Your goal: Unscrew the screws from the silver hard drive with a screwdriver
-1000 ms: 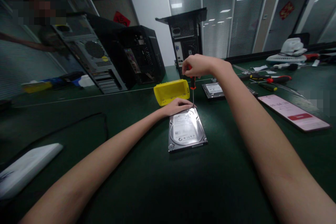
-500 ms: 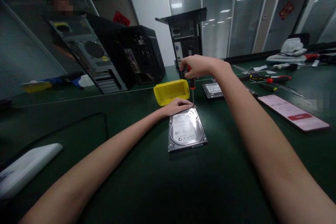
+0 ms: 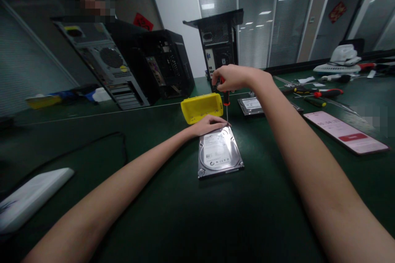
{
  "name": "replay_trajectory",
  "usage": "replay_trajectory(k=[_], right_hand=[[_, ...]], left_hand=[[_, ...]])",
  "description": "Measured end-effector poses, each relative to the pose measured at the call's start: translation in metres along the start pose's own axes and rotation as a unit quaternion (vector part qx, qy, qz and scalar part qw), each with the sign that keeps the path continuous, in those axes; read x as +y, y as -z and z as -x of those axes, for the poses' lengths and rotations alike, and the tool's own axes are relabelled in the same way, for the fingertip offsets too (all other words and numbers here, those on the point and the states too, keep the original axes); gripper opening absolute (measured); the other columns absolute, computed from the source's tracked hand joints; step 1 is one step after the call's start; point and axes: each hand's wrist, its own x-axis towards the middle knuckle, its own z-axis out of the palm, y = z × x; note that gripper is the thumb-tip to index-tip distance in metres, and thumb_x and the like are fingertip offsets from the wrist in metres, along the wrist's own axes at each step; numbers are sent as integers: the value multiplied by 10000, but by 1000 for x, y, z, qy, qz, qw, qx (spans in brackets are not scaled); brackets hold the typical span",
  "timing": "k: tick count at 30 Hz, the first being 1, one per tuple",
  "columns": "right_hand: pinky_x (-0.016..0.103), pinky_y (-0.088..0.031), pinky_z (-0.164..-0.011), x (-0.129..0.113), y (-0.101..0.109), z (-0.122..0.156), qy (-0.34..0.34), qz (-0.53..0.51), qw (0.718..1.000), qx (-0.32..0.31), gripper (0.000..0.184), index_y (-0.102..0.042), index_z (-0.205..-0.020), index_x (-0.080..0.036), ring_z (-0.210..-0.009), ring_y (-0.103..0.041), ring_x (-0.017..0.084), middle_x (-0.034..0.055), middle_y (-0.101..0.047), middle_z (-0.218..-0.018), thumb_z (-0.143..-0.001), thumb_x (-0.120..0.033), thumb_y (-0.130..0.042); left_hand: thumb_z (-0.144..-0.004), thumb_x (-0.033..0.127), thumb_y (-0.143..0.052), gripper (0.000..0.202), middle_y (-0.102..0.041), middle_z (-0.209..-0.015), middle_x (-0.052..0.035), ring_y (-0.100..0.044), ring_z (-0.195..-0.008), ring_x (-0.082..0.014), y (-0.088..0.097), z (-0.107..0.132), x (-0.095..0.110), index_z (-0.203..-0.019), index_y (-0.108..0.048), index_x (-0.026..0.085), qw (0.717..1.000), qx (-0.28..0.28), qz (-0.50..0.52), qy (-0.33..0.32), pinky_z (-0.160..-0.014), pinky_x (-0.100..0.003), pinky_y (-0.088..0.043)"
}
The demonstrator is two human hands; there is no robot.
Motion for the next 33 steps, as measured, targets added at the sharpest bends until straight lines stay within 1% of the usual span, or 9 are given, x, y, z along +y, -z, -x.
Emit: replay_trajectory(k=[9, 15, 18, 21, 24, 27, 28, 30, 33], right_hand=[[258, -442, -646, 2, -2, -2, 4, 7, 1000, 1, 403, -598, -1169, -205, -800, -605, 157, 61, -640, -1042, -781, -309, -568], [266, -437, -590, -3, -3, -2, -7, -6, 1000, 2, 405, -627, -1107, -182, -714, -601, 153, 79, -652, -972, -820, -439, -501], [262, -447, -605, 0, -4, -2, -7, -14, 1000, 2, 393, -597, -1163, -174, -721, -604, 148, 84, -646, -1000, -818, -345, -515], [264, -456, -645, 2, -3, 0, 0, -17, 1000, 4, 467, -542, -1244, -188, -803, -608, 162, 82, -626, -1082, -787, -284, -546], [280, -455, -661, 0, -2, 1, -4, -19, 1000, -7, 466, -550, -1235, -211, -848, -607, 182, 75, -617, -1115, -794, -361, -538], [301, -444, -665, -4, -1, 2, -23, 4, 1000, -8, 456, -604, -1157, -196, -830, -608, 197, 84, -639, -1047, -808, -470, -499], [302, -441, -673, -5, -1, 2, -21, 15, 1000, -2, 440, -615, -1138, -190, -839, -604, 199, 84, -642, -1035, -812, -461, -496], [295, -437, -688, -6, -1, 1, -1, 32, 999, 9, 392, -616, -1136, -184, -868, -594, 194, 80, -639, -1039, -814, -379, -508], [284, -440, -680, -4, -1, 0, 21, 26, 999, 9, 410, -589, -1184, -184, -868, -587, 182, 78, -625, -1073, -794, -289, -523]], left_hand=[[-878, 392, -471, 358, -664, -1104, -72, -604, -990, -175, 0, 0, -3, -1083, -669, 175, 1000, -3, 3, -12, -867, -285, -435], [-878, 389, -473, 360, -664, -1107, -75, -605, -988, -171, 0, -1, -3, -1085, -666, 167, 1000, -1, 2, -12, -864, -282, -436], [-879, 378, -474, 354, -667, -1102, -76, -605, -986, -166, -1, -1, -4, -1078, -667, 158, 1000, -2, 10, -10, -865, -277, -436], [-878, 371, -479, 344, -670, -1095, -75, -605, -986, -164, -1, -1, -3, -1068, -671, 156, 1000, -1, 13, -8, -869, -274, -434], [-880, 371, -479, 342, -668, -1099, -71, -604, -990, -165, 0, -1, -2, -1073, -670, 164, 1000, -2, 11, -12, -874, -274, -432], [-881, 377, -476, 343, -667, -1101, -66, -603, -993, -166, 0, 0, -2, -1076, -670, 171, 1000, 0, 7, -9, -877, -275, -430], [-881, 380, -475, 346, -667, -1101, -66, -603, -992, -166, 0, 0, -3, -1077, -669, 171, 1000, 0, 5, -9, -876, -276, -430], [-881, 386, -475, 351, -667, -1101, -65, -603, -986, -167, 0, -1, -4, -1081, -667, 171, 1000, 2, 3, -6, -872, -277, -432], [-880, 385, -477, 353, -665, -1105, -65, -601, -986, -166, -1, -1, -5, -1087, -664, 170, 1000, 1, 3, -4, -869, -276, -433]])
